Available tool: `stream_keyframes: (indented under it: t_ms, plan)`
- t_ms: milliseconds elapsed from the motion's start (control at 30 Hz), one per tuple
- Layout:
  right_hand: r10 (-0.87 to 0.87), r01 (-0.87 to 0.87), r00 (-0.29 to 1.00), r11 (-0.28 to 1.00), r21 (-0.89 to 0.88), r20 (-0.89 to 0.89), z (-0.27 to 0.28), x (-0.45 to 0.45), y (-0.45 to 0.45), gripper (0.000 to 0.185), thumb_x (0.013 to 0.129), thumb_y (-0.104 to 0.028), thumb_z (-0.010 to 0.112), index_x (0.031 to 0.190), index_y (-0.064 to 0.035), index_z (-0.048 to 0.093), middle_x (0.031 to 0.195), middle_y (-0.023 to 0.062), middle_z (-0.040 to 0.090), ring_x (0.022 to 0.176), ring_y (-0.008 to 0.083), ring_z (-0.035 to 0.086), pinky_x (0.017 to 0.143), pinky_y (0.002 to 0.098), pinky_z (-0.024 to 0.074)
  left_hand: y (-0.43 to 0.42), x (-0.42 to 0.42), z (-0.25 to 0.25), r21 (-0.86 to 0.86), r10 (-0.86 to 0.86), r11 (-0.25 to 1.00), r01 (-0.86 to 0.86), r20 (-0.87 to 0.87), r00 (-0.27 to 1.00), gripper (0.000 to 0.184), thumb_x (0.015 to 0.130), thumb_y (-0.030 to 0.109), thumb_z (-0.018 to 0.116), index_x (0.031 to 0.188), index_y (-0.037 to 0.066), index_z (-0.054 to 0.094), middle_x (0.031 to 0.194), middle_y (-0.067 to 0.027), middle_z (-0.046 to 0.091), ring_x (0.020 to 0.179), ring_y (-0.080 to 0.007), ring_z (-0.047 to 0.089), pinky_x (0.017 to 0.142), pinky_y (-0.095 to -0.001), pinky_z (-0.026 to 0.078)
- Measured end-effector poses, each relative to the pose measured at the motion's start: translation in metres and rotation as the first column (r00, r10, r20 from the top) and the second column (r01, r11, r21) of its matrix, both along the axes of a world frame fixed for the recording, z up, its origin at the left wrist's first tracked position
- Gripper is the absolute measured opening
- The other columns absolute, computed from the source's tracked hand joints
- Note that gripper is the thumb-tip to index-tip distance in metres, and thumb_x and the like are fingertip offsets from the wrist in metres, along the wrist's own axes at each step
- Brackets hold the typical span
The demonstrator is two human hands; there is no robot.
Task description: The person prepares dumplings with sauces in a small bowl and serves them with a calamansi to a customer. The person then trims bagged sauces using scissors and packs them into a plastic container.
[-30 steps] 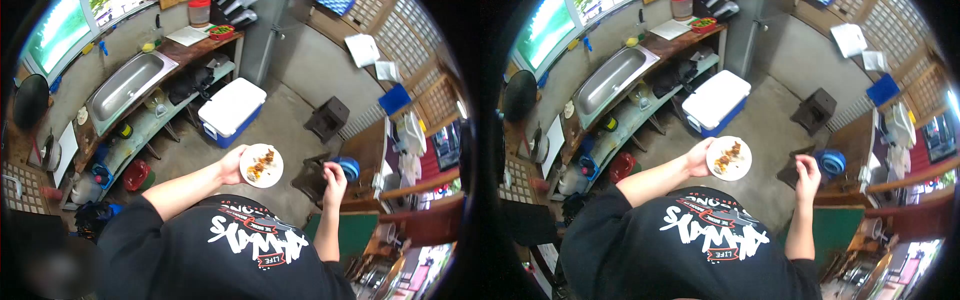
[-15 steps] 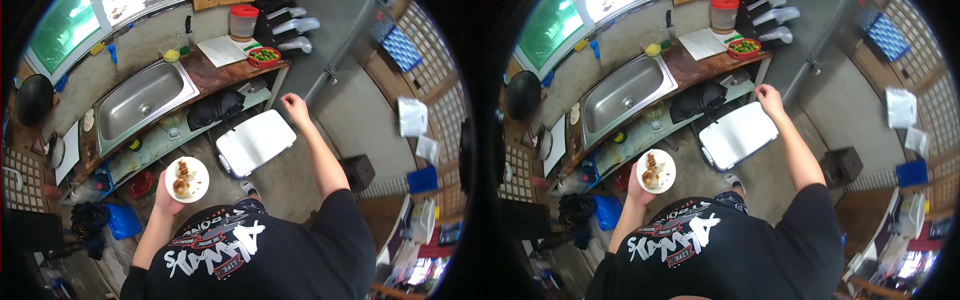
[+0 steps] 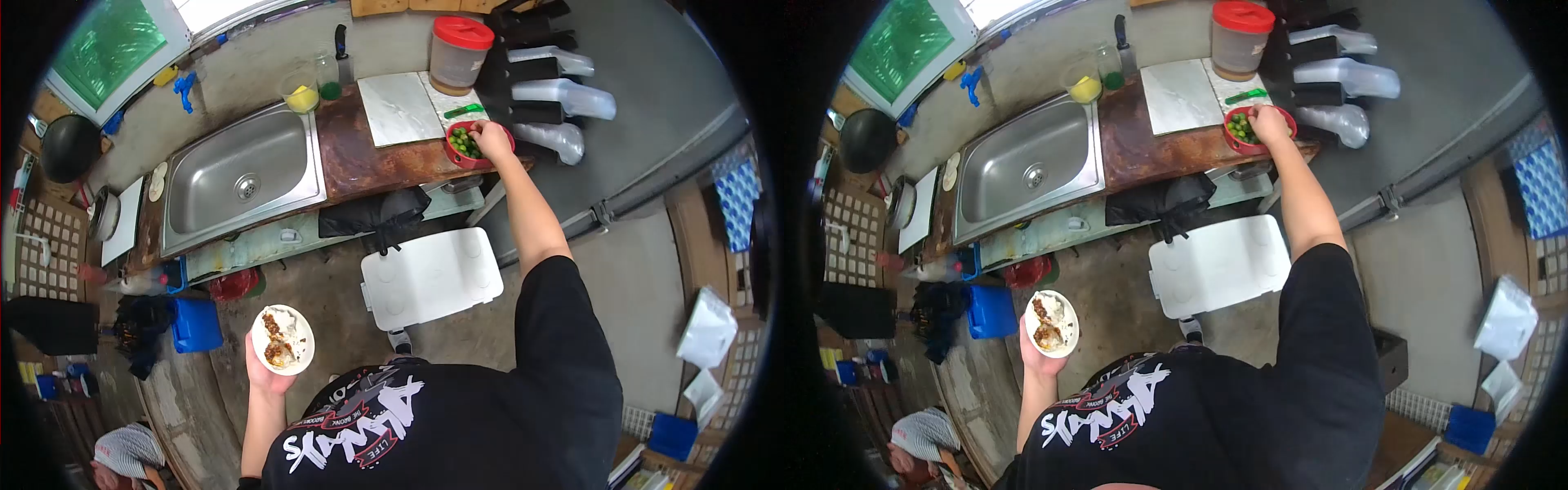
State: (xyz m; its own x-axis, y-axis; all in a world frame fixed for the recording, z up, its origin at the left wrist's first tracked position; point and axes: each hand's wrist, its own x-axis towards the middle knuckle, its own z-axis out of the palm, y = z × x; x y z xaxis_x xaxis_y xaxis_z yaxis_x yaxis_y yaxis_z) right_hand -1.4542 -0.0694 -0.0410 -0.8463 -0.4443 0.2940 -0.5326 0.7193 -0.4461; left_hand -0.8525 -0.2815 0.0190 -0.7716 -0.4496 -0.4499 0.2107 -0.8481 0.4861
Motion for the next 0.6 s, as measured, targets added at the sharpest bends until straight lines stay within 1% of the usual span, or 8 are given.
stream_keyframes:
  t_ms: [67, 167, 200, 233, 367, 467, 533, 600]
  plan:
    - [-0.051, 0.049, 0.997, 0.998, 0.033, 0.062, 0.008, 0.010, -0.022, 0.029, 0.075, -0.027, 0.070, 0.094, -0.0054, 0.064, 0.085, 0.0143, 0.067, 0.084, 0.0312, 0.065, 0.076, 0.0405, 0.0496, -0.006, -0.007, -0.006, -0.012, 0.044, 0.999, -0.043, 0.038, 0.998, 0.049, 0.092, 0.047, 0.035, 0.120, 0.014, 0.056, 0.116, -0.0080, 0.062, 0.101, -0.0302, 0.061, 0.083, -0.0490, 0.051]
    - [-0.007, 0.007, 0.998, 1.000, 0.004, 0.064, -0.019, -0.017, -0.035, 0.035, 0.072, -0.032, 0.073, 0.091, -0.0045, 0.064, 0.084, 0.0162, 0.067, 0.083, 0.0315, 0.065, 0.075, 0.0410, 0.0496, 0.001, -0.013, 0.009, -0.013, -0.101, 0.995, 0.100, -0.112, 0.989, 0.050, 0.093, 0.048, 0.034, 0.122, 0.014, 0.055, 0.116, -0.0081, 0.062, 0.101, -0.0299, 0.061, 0.084, -0.0491, 0.051]
    - [0.013, -0.012, 1.000, 0.999, -0.033, 0.019, -0.027, -0.021, -0.037, 0.037, 0.070, -0.034, 0.074, 0.088, -0.0040, 0.064, 0.083, 0.0176, 0.067, 0.082, 0.0323, 0.065, 0.075, 0.0417, 0.0495, 0.003, -0.015, 0.007, -0.009, 0.037, 0.999, -0.037, 0.001, 0.999, 0.051, 0.093, 0.048, 0.033, 0.124, 0.014, 0.054, 0.117, -0.0085, 0.061, 0.103, -0.0292, 0.061, 0.085, -0.0492, 0.051]
    - [0.008, -0.008, 1.000, 1.000, -0.030, -0.020, -0.026, -0.018, -0.039, 0.037, 0.070, -0.034, 0.074, 0.087, -0.0030, 0.064, 0.083, 0.0186, 0.067, 0.082, 0.0335, 0.065, 0.075, 0.0421, 0.0493, 0.002, -0.014, 0.009, -0.072, -0.086, 0.994, 0.078, -0.116, 0.990, 0.051, 0.094, 0.047, 0.032, 0.126, 0.013, 0.053, 0.119, -0.0091, 0.060, 0.103, -0.0290, 0.061, 0.086, -0.0475, 0.051]
    - [-0.043, 0.052, 0.994, 0.995, -0.085, 0.101, -0.013, 0.006, -0.061, 0.038, 0.073, -0.036, 0.071, 0.092, -0.0031, 0.067, 0.087, 0.0198, 0.066, 0.085, 0.0333, 0.064, 0.075, 0.0432, 0.0487, -0.019, 0.000, -0.001, 0.006, 0.054, 0.999, -0.054, -0.131, 0.990, 0.054, 0.095, 0.047, 0.031, 0.127, 0.009, 0.051, 0.124, -0.0117, 0.057, 0.112, -0.0299, 0.055, 0.094, -0.0468, 0.046]
    - [-0.104, 0.116, 0.985, 0.990, 0.076, -0.140, -0.012, 0.009, -0.064, 0.054, 0.071, -0.043, 0.072, 0.104, -0.0019, 0.063, 0.097, 0.0220, 0.065, 0.091, 0.0371, 0.063, 0.080, 0.0437, 0.0485, -0.030, 0.017, 0.002, 0.025, 0.073, 0.997, -0.070, -0.185, 0.980, 0.051, 0.095, 0.044, 0.031, 0.126, 0.010, 0.052, 0.123, -0.0104, 0.058, 0.111, -0.0283, 0.056, 0.096, -0.0453, 0.044]
    - [-0.199, 0.194, 0.968, 0.980, -0.047, -0.150, -0.027, -0.004, -0.059, 0.060, 0.069, -0.036, 0.075, 0.113, -0.0011, 0.053, 0.098, 0.0231, 0.065, 0.092, 0.0365, 0.063, 0.083, 0.0428, 0.0479, -0.031, 0.021, 0.005, 0.028, 0.083, 0.996, -0.079, -0.195, 0.977, 0.049, 0.095, 0.042, 0.032, 0.125, 0.010, 0.053, 0.123, -0.0091, 0.058, 0.110, -0.0266, 0.057, 0.096, -0.0436, 0.044]
    - [-0.243, 0.218, 0.965, 0.954, -0.206, -0.101, -0.011, 0.006, -0.055, 0.052, 0.069, -0.026, 0.077, 0.109, -0.0028, 0.052, 0.096, 0.0177, 0.065, 0.088, 0.0299, 0.064, 0.080, 0.0377, 0.0488, -0.036, 0.032, 0.005, 0.018, 0.097, 0.995, -0.095, -0.252, 0.963, 0.047, 0.095, 0.040, 0.032, 0.123, 0.010, 0.054, 0.122, -0.0071, 0.059, 0.110, -0.0243, 0.057, 0.096, -0.0418, 0.044]
